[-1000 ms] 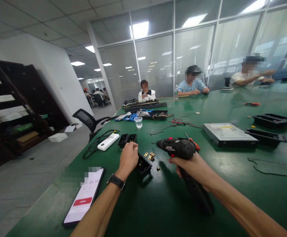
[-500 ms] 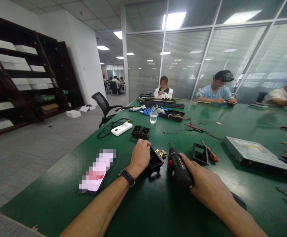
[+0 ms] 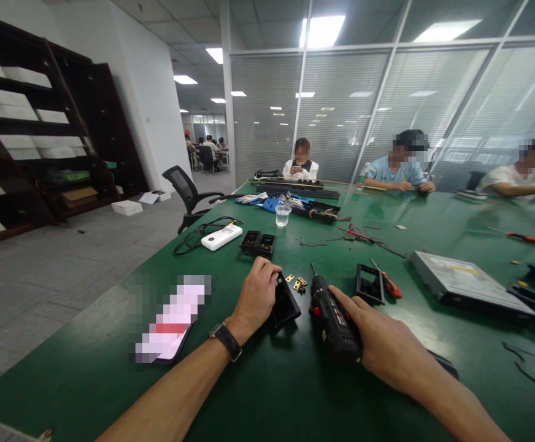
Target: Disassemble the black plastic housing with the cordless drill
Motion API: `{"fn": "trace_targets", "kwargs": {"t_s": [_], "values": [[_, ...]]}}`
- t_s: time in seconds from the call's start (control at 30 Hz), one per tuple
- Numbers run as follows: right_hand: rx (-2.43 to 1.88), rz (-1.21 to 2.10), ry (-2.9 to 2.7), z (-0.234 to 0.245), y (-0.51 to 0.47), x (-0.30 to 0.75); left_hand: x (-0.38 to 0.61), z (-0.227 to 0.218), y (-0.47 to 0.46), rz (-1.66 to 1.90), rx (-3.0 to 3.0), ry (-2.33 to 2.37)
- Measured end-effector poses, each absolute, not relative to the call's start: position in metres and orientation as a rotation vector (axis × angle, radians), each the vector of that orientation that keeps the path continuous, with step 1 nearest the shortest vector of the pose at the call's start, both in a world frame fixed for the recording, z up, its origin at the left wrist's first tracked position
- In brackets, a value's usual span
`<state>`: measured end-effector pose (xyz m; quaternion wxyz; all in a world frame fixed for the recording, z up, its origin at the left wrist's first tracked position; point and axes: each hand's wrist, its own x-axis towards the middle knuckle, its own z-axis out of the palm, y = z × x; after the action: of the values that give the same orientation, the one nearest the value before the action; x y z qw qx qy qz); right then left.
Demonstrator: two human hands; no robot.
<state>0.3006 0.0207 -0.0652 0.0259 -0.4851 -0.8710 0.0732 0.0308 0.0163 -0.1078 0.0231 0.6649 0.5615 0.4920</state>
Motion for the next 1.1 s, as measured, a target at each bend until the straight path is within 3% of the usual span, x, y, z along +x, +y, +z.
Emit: {"fn": "trace_targets", "kwargs": {"t_s": [0.53, 1.1], "values": [[-1.48, 0.156, -2.295, -0.054, -0.002, 0.286, 0.052, -0.108, 0.015, 1.441, 2.033, 1.825], [-1.276, 0.111, -2.43, -0.06, -0.014, 0.241, 0.065, -0.101, 0.004, 1.119, 1.747, 2.002]]}}
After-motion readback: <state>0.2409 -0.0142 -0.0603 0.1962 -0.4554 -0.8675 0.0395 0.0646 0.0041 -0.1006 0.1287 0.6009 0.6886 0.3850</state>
